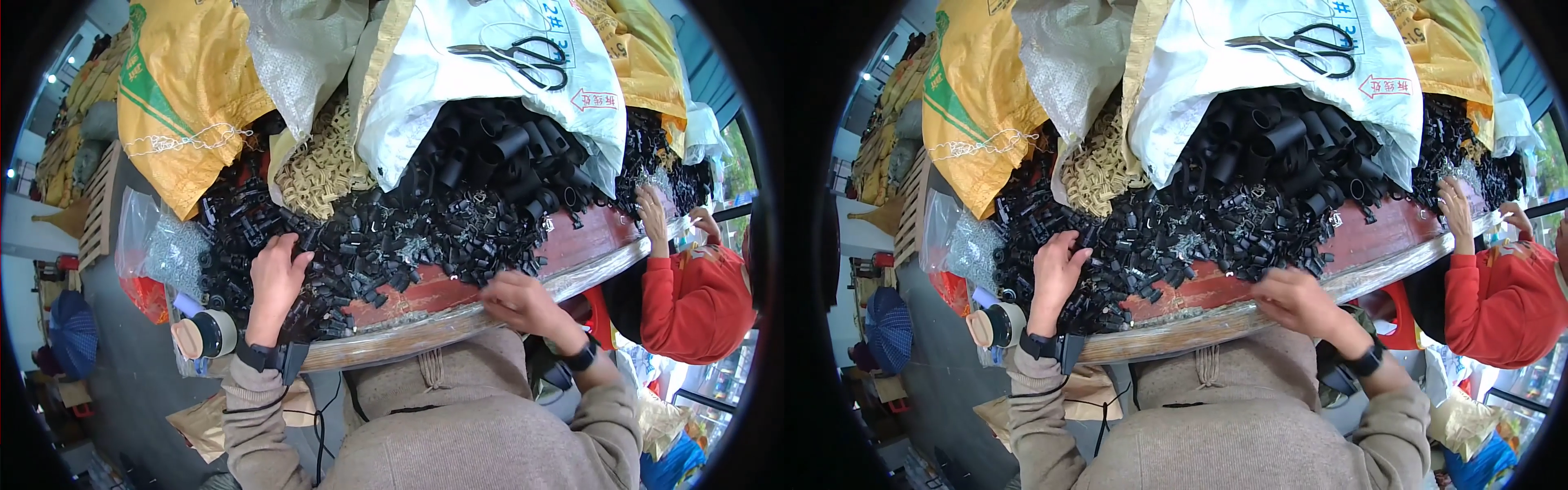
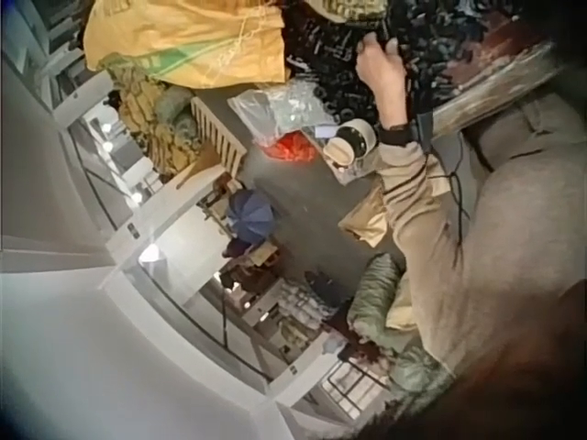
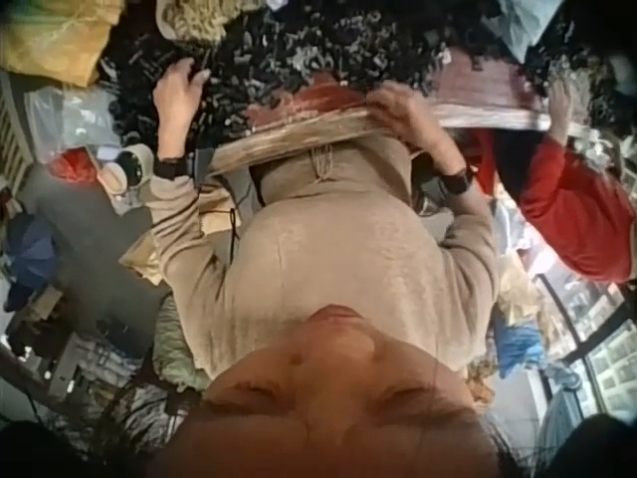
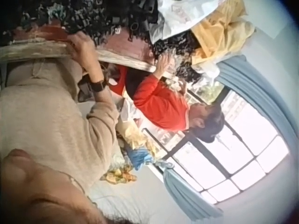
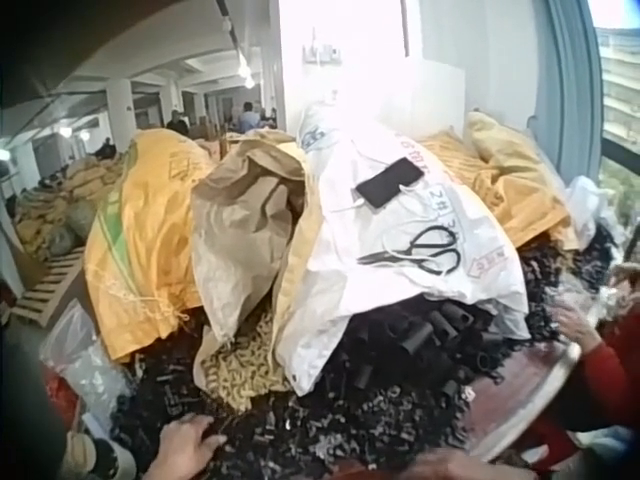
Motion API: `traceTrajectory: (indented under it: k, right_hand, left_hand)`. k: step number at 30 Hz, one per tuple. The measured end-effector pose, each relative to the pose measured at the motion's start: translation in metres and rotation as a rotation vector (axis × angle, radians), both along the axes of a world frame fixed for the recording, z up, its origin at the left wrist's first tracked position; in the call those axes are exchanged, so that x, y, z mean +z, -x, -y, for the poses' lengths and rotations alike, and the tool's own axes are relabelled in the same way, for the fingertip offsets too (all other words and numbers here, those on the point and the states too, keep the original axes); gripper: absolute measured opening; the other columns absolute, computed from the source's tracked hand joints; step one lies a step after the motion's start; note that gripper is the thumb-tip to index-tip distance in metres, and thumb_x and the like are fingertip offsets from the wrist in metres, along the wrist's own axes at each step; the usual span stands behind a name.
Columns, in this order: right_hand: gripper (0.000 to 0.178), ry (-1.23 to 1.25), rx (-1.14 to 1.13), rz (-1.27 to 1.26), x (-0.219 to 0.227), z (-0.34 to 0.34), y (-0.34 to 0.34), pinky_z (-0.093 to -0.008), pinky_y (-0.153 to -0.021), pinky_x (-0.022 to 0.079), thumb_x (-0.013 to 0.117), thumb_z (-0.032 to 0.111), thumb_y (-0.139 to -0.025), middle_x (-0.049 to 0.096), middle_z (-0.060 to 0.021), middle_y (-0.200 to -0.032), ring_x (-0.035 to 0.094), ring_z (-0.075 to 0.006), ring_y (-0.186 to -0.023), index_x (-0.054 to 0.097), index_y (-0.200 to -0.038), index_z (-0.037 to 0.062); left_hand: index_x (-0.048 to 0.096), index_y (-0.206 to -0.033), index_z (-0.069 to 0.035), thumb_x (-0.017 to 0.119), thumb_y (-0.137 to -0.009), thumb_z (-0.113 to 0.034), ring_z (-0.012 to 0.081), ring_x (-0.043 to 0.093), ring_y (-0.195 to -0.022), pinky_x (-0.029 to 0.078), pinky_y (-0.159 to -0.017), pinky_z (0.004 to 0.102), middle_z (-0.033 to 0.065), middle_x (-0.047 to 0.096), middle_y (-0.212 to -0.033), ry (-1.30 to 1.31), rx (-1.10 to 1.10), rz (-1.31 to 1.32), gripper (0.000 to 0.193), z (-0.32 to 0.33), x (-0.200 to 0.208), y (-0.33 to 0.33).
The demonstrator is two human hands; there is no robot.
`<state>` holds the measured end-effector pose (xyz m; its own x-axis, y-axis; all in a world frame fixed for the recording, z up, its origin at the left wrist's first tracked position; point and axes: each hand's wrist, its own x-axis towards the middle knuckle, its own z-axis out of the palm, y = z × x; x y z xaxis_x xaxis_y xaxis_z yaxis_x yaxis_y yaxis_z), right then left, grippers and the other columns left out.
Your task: The person picks up a black plastic component and a small beige piece by hand, fitting the beige piece into the black component. They then pick up a larger black plastic sleeve and slide it over the assembled parts before setting the completed unit down on the table.
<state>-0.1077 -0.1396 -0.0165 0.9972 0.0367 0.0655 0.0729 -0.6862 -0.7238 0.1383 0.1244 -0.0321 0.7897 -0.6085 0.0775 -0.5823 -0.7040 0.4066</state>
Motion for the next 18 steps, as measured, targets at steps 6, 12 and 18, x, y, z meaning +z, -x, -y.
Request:
traceTrajectory:
  k: [6,12,18]
  right_hand:
    - [0.007,0.425,0.016,0.12,-0.032,-0.005,-0.047,-0.0332,-0.055,0.04,0.057,0.007,-0.068,0.047,-0.0065,-0.068,0.05,-0.0237,-0.062,0.053,-0.074,0.0062]
    - [0.007,0.504,0.034,0.113,-0.036,-0.007,-0.056,-0.0334,-0.054,0.041,0.056,0.009,-0.067,0.044,-0.0065,-0.067,0.051,-0.0235,-0.06,0.05,-0.072,0.0068]
    - [0.01,0.546,0.046,0.055,-0.038,-0.008,-0.059,-0.0336,-0.052,0.041,0.055,0.008,-0.069,0.045,-0.0096,-0.067,0.05,-0.0262,-0.057,0.05,-0.077,0.0056]
  left_hand:
    - [0.056,-0.092,0.002,0.062,-0.072,-0.01,0.0254,0.059,-0.065,0.047,-0.058,0.0312,0.0154,0.058,-0.081,0.286,0.12,-0.162,0.024,-0.016,0.002,0.002]
    - [0.052,-0.103,0.002,0.056,-0.08,-0.008,0.016,0.059,-0.074,0.05,-0.064,0.0253,0.0097,0.059,-0.087,0.779,0.364,-0.804,0.025,-0.036,-0.007,-0.004]
    - [0.051,-0.103,0.0,0.054,-0.082,-0.011,0.0189,0.059,-0.078,0.051,-0.068,0.0272,0.0117,0.058,-0.091,1.298,0.379,-1.286,0.024,-0.04,-0.001,0.0]
